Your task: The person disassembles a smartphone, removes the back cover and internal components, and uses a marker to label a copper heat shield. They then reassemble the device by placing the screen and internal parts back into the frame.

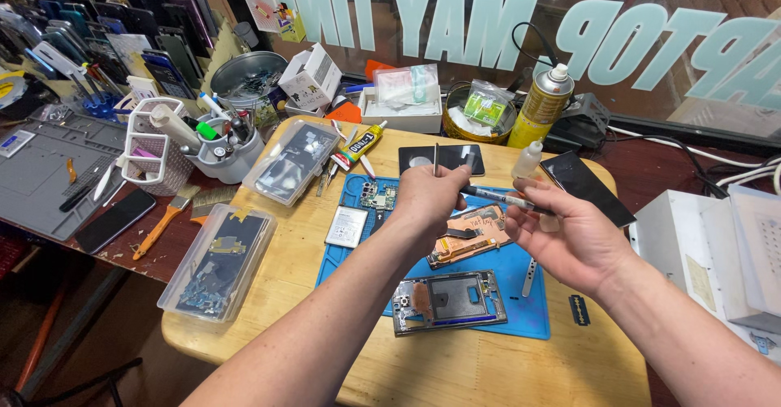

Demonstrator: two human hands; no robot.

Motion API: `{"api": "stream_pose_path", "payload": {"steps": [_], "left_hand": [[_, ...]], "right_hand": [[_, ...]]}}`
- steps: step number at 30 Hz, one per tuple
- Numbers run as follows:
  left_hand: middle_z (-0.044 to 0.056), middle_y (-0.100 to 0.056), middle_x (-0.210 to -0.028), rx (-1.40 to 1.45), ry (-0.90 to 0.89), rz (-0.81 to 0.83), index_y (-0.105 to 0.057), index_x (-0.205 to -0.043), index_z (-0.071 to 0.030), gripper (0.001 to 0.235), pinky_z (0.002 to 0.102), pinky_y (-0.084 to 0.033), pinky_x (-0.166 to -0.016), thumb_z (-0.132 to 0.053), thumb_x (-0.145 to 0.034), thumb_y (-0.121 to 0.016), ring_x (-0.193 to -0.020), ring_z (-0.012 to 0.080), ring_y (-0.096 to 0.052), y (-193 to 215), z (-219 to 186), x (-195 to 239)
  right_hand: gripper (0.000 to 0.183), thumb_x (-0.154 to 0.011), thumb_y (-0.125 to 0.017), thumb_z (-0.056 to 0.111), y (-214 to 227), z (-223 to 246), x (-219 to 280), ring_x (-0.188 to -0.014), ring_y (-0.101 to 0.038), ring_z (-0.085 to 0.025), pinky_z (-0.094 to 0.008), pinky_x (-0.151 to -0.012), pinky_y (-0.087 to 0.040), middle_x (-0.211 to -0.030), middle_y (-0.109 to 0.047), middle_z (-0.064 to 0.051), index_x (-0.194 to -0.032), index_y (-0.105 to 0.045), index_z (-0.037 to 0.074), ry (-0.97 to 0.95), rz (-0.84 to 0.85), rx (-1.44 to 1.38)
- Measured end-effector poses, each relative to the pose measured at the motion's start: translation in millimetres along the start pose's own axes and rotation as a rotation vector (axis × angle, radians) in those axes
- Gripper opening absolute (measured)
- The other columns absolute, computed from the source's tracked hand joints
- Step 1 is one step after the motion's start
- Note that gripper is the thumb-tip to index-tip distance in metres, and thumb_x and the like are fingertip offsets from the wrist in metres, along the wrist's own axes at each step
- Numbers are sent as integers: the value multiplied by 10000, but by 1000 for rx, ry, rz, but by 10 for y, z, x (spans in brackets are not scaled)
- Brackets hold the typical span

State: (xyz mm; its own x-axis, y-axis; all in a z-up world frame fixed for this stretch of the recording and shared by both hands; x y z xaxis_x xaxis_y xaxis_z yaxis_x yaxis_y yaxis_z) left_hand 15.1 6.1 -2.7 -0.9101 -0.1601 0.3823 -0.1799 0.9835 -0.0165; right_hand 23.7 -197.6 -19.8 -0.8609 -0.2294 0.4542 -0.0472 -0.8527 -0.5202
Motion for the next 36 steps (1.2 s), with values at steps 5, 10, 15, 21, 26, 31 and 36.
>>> {"api": "stream_pose_path", "payload": {"steps": [5,10,15,21,26,31,36], "left_hand": [[42,-624,-660,2,31,1,-619,-847,-55,300,293,-313,-368,-331,-924,-705,-450,104,-449,-6,10,5],[48,-604,-637,-15,53,35,-603,-829,-60,360,297,-293,-365,-397,-933,-675,-441,116,-414,-35,33,32],[39,-630,-651,-29,40,39,-616,-854,-76,326,283,-327,-383,-385,-936,-682,-469,105,-450,-40,44,23],[45,-633,-663,-31,19,41,-624,-854,-68,320,278,-336,-374,-370,-929,-697,-467,100,-469,-8,52,17],[46,-636,-665,-8,20,35,-621,-841,-57,319,278,-326,-368,-352,-920,-712,-463,102,-473,30,38,17],[44,-639,-678,-17,14,28,-635,-854,-73,291,276,-333,-369,-347,-916,-712,-475,98,-478,62,36,24],[52,-641,-698,-1,7,18,-623,-861,-63,290,279,-352,-373,-332,-916,-717,-491,102,-499,101,50,27]], "right_hand": [[222,-938,-616,82,30,-21,-67,-929,-634,-157,-331,-888,-583,-1027,-619,-54,-1160,-608,62,44,40,44],[167,-974,-636,141,132,-37,-185,-859,-618,-122,-298,-820,-578,-967,-621,-32,-1115,-595,62,66,16,55],[132,-987,-646,193,129,-33,-216,-789,-569,-105,-277,-736,-553,-904,-586,-12,-1081,-609,107,47,-5,123],[139,-979,-644,208,58,-41,-192,-792,-552,-82,-259,-725,-529,-897,-579,14,-1081,-642,113,2,-64,168],[151,-975,-639,219,14,-62,-190,-801,-551,-82,-260,-720,-525,-918,-587,13,-1077,-645,108,-27,-76,175],[158,-979,-638,225,-22,-93,-181,-808,-556,-91,-263,-717,-527,-920,-588,2,-1072,-627,98,-52,-75,176],[175,-982,-630,225,-49,-108,-183,-804,-551,-83,-250,-709,-525,-928,-599,-4,-1085,-639,83,-55,-71,184]]}}
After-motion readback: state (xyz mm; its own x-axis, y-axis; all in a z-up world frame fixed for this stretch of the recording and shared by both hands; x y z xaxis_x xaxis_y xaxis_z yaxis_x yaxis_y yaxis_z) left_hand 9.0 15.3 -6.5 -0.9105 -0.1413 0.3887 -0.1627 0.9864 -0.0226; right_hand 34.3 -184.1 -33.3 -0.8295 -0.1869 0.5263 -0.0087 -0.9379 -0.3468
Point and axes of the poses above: each hand's wrist, its own x-axis away from the middle knuckle, its own y-axis out of the back of the hand, z = x × y, the point moved 1 cm from there along -x, towards the middle knuckle
